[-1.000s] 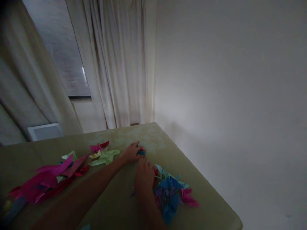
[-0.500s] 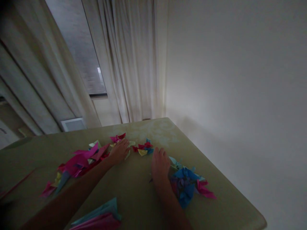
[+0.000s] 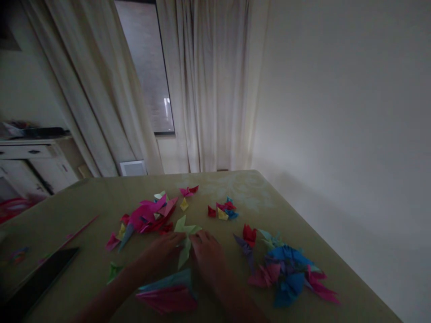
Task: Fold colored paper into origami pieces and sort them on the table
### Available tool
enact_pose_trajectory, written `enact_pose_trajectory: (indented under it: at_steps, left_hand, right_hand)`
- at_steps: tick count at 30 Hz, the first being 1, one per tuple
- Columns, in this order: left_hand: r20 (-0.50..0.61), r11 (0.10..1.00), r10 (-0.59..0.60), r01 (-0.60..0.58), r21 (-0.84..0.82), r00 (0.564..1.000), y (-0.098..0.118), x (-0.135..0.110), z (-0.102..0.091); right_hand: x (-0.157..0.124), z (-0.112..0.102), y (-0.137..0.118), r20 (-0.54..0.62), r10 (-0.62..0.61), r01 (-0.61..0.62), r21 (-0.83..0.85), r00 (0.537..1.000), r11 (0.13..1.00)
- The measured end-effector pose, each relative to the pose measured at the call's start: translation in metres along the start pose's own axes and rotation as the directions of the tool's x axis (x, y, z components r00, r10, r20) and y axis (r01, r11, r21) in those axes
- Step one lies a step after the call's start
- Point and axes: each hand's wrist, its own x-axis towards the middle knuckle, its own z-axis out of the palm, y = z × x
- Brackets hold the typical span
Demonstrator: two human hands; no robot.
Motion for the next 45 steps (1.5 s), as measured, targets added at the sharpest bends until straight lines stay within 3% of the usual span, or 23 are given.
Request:
enact_pose_trajectory:
  at_steps: [5, 9, 14, 19, 23, 28, 33, 39, 42, 45]
  left_hand:
    - [-0.206, 0.997, -0.065, 0.07, 0.018, 0.976, -0.044, -0.035, 0.007]
    - [-0.156, 0.987, -0.121, 0.135, 0.084, 0.98, -0.064, -0.045, 0.019]
    - [-0.224, 0.96, -0.217, 0.249, 0.129, 0.95, -0.058, -0.047, 0.019]
    - [-0.24, 0.948, -0.24, 0.28, 0.151, 0.941, -0.054, -0.046, 0.011]
    - [-0.31, 0.95, -0.215, 0.271, 0.152, 0.926, -0.055, -0.048, 0.009]
    - [-0.255, 0.968, -0.181, 0.218, 0.125, 0.95, -0.059, -0.047, 0.009]
    - [-0.299, 0.97, -0.218, 0.24, 0.04, 0.929, -0.06, -0.046, 0.008]
    - [-0.388, 0.978, -0.209, 0.201, -0.06, 0.898, -0.04, -0.037, -0.01]
    - [-0.346, 0.979, -0.197, 0.163, -0.125, 0.917, -0.013, -0.012, -0.021]
    - [-0.296, 0.977, -0.177, 0.131, -0.17, 0.939, 0.014, 0.029, -0.023]
  right_hand:
    - [-0.005, 0.017, -0.004, 0.091, -0.088, 0.08, 0.088, 0.992, 0.993]
    - [-0.005, 0.012, -0.004, 0.075, -0.049, 0.041, 0.107, 0.996, 0.993]
    - [-0.004, 0.004, -0.004, 0.046, -0.036, 0.028, 0.164, 0.998, 0.986]
    - [-0.003, 0.007, -0.003, 0.001, -0.011, 0.011, 0.237, 1.0, 0.972]
    - [-0.002, 0.008, -0.007, -0.04, 0.022, -0.009, 0.317, 0.999, 0.949]
    - [-0.001, 0.01, -0.012, -0.071, 0.033, -0.006, 0.352, 0.997, 0.936]
    - [-0.002, 0.013, -0.012, -0.062, 0.014, 0.007, 0.33, 0.998, 0.944]
    - [-0.002, 0.014, -0.009, -0.09, 0.004, 0.023, 0.301, 0.996, 0.953]
    - [-0.002, 0.014, -0.01, -0.085, -0.01, 0.032, 0.26, 0.996, 0.965]
    - [-0.002, 0.015, -0.01, -0.048, -0.025, 0.034, 0.202, 0.999, 0.979]
